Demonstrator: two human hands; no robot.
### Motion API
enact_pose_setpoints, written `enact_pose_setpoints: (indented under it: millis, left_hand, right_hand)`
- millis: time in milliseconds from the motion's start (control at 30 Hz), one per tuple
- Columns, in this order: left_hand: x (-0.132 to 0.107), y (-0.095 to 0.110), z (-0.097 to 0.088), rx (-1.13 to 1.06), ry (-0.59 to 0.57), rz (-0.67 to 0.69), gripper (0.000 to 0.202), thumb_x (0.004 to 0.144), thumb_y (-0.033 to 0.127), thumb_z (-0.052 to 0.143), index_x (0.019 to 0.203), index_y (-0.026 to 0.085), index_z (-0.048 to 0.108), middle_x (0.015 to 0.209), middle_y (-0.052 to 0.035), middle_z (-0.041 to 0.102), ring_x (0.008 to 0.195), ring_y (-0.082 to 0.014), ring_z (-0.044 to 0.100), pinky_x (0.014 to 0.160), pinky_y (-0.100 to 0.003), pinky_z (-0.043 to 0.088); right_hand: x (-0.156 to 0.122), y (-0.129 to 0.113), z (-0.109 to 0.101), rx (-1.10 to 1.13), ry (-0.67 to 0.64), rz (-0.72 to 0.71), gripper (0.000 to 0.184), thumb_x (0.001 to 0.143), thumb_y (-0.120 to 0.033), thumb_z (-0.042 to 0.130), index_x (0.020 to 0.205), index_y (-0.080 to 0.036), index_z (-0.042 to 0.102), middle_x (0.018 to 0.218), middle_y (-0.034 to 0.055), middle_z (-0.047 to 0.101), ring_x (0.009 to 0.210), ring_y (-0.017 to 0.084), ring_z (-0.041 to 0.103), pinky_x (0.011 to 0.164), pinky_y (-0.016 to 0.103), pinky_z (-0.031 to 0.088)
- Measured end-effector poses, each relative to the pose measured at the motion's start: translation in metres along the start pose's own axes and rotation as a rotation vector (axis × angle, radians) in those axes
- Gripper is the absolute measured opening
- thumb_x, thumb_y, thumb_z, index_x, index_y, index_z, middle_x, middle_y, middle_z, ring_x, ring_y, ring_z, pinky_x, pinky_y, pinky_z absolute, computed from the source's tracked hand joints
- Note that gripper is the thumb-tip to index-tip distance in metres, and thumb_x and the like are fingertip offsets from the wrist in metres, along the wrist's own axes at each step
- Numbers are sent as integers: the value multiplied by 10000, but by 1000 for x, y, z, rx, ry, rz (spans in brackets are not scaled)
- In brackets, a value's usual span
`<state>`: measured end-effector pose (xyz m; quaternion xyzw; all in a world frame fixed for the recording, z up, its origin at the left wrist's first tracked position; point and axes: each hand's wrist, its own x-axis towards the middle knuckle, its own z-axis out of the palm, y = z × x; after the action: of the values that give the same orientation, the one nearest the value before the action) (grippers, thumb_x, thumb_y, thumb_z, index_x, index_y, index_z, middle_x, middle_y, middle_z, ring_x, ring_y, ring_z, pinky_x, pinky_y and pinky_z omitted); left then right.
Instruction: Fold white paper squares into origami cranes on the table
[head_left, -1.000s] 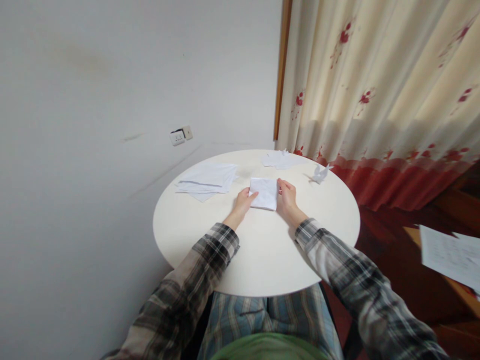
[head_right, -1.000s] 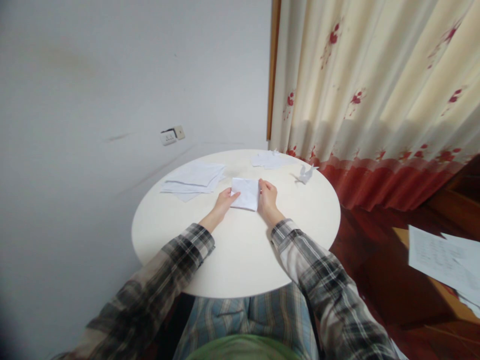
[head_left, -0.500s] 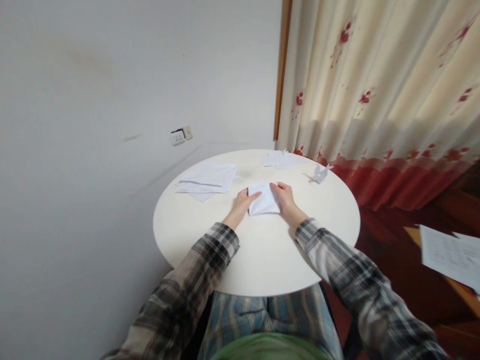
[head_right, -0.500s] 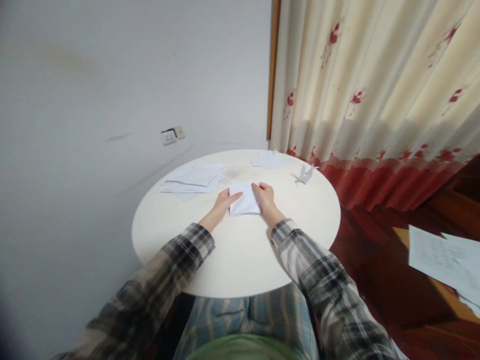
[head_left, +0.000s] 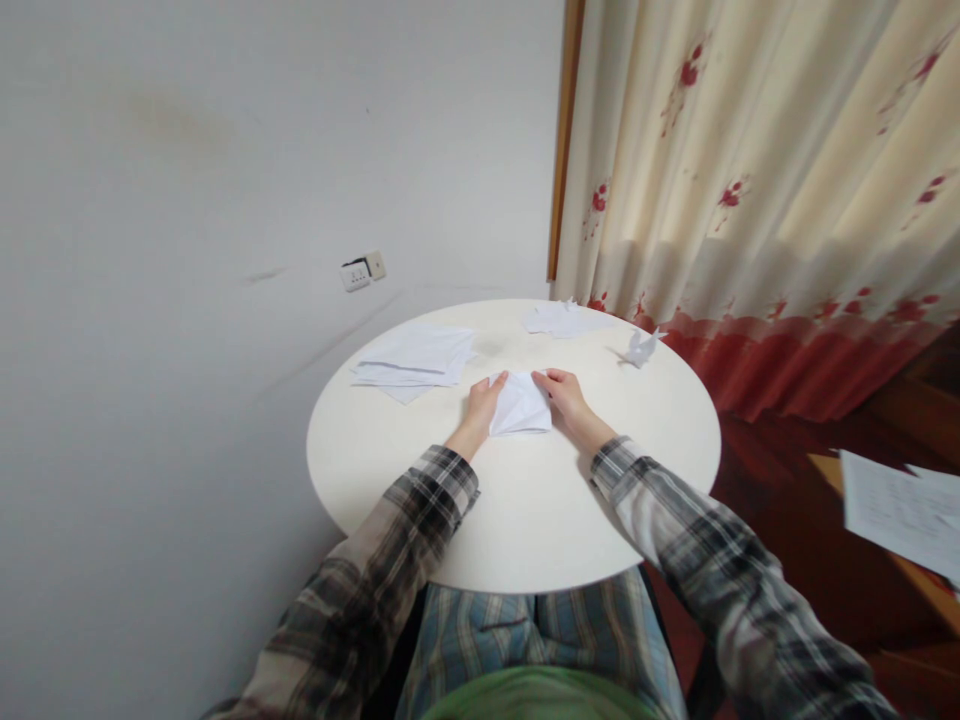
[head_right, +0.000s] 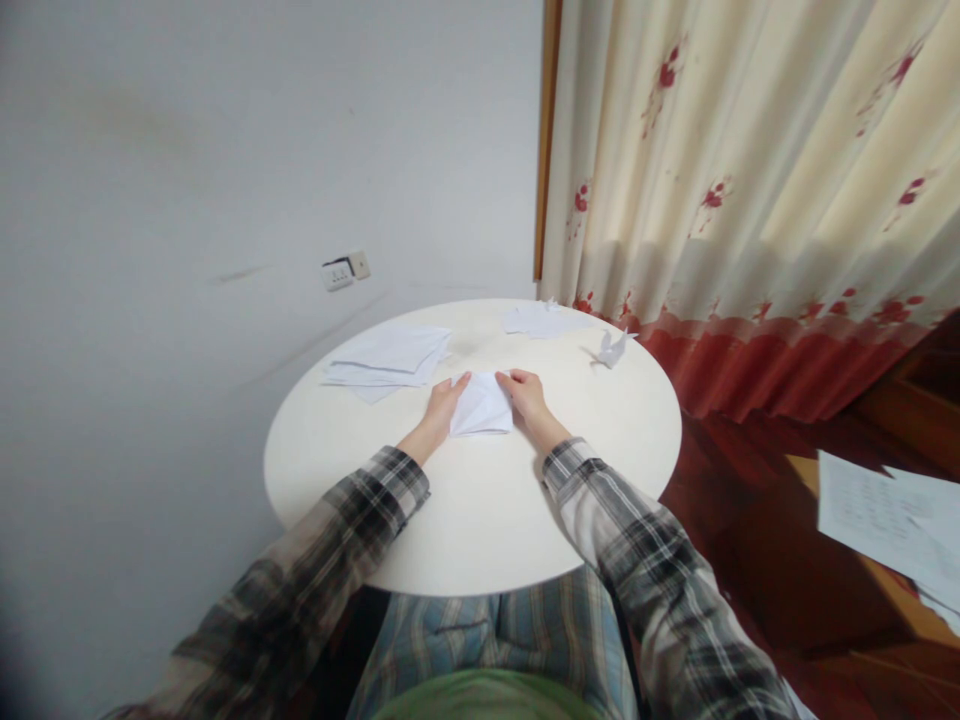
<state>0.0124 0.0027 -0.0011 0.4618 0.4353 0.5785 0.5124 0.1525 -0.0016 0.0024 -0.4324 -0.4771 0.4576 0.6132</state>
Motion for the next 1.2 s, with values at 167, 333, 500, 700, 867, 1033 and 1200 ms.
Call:
enact_pose_setpoints:
  millis: [167, 333, 500, 700, 867, 1033, 1200]
  left_hand:
    - [0, 2, 0, -32, 0, -6, 433, 650, 542, 619, 776, 129, 588, 751, -86, 655, 721, -218, 616, 667, -324, 474]
    - [3, 3, 0, -37, 35, -37, 454, 711, 566, 528, 792, 129, 621, 744, -89, 670, 746, -223, 629, 693, -318, 479]
    - [3, 1, 0, -41, 19, -34, 437, 683, 539, 573, 797, 122, 631, 740, -85, 681, 725, -215, 630, 667, -303, 481]
    - [-5, 4, 1, -9, -129, -25, 422, 529, 339, 760, 865, 112, 645, 888, -106, 689, 738, -204, 630, 689, -309, 488]
    - [-4, 3, 0, 22, -123, -46, 447, 488, 299, 783, 869, 102, 659, 919, -122, 687, 768, -219, 635, 720, -329, 491]
    - [-2, 0, 0, 26, -48, 5, 411, 519, 276, 761, 876, 100, 659, 927, -121, 684, 770, -219, 635, 733, -345, 490]
    - [-1, 1, -1, -22, 83, 79, 378, 562, 258, 728, 898, 105, 644, 955, -120, 677, 812, -211, 627, 733, -325, 491]
  right_hand:
    - [-2, -3, 1, -14, -1, -16, 305, 571, -407, 668, 504, -169, 490, 449, -57, 398, 462, 73, 337, 448, 230, 226]
    - [-4, -6, 2, -10, -11, -8, 281, 572, -371, 653, 505, -163, 476, 460, -67, 364, 459, 60, 302, 445, 225, 206]
    - [-4, -5, 2, 21, 16, 7, 274, 564, -359, 647, 515, -162, 463, 474, -65, 370, 465, 62, 315, 443, 217, 222]
    - [0, 0, -1, -13, 91, -45, 282, 599, -373, 620, 519, -173, 439, 481, -65, 357, 465, 65, 306, 435, 218, 207]
    - [1, -1, -2, -77, 117, -87, 322, 597, -377, 626, 484, -180, 398, 471, -70, 322, 467, 62, 270, 431, 224, 187]
    - [2, 0, -2, -29, 62, -27, 301, 550, -377, 660, 502, -172, 445, 474, -72, 355, 465, 60, 294, 442, 222, 217]
    - [4, 7, -4, -17, -63, 54, 261, 527, -363, 685, 594, -140, 567, 510, -45, 469, 478, 70, 374, 471, 226, 262]
